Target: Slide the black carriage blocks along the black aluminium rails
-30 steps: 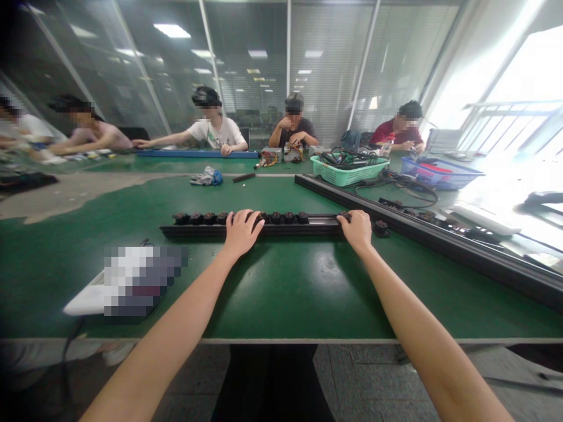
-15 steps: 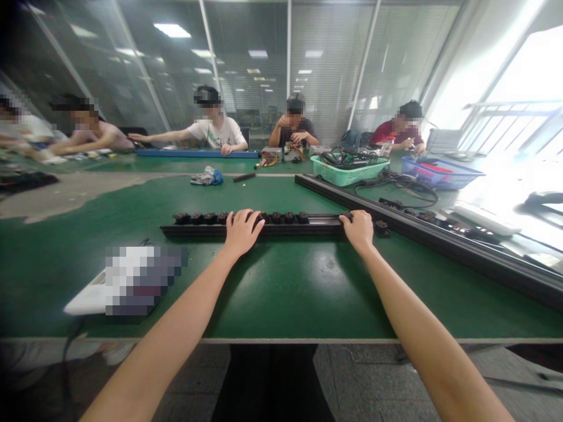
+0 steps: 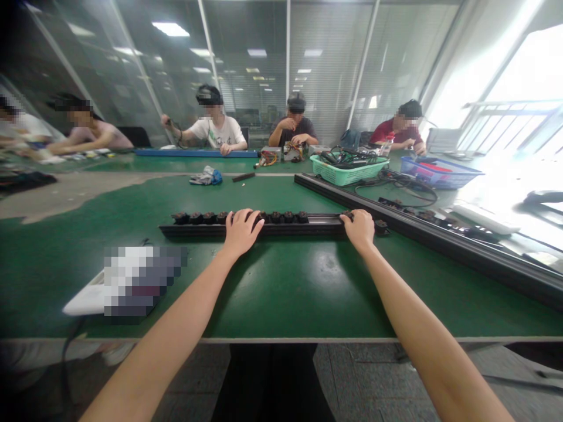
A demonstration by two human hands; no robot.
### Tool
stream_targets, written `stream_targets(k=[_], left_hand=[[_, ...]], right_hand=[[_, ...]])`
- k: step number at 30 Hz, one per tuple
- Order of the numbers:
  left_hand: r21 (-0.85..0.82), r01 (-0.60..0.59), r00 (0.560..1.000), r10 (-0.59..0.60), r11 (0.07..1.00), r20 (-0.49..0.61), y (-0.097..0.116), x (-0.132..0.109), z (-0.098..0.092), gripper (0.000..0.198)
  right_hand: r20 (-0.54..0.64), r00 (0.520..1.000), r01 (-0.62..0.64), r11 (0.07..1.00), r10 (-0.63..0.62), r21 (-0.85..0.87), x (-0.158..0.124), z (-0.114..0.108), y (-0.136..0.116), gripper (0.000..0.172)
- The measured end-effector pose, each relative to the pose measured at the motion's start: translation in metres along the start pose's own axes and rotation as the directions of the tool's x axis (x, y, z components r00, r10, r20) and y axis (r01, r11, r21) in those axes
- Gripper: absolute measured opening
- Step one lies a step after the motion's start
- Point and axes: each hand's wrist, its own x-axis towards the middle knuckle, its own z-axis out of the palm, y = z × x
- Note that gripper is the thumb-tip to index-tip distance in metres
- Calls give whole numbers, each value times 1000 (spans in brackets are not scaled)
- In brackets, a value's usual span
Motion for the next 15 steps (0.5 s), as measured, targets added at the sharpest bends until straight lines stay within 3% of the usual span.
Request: stream_targets(k=[15], left_hand=[[-6, 5, 1000, -5, 1000, 8, 2, 0, -3, 47]], right_hand=[[-2, 1000, -23, 999, 23, -30, 1, -5, 2, 40]])
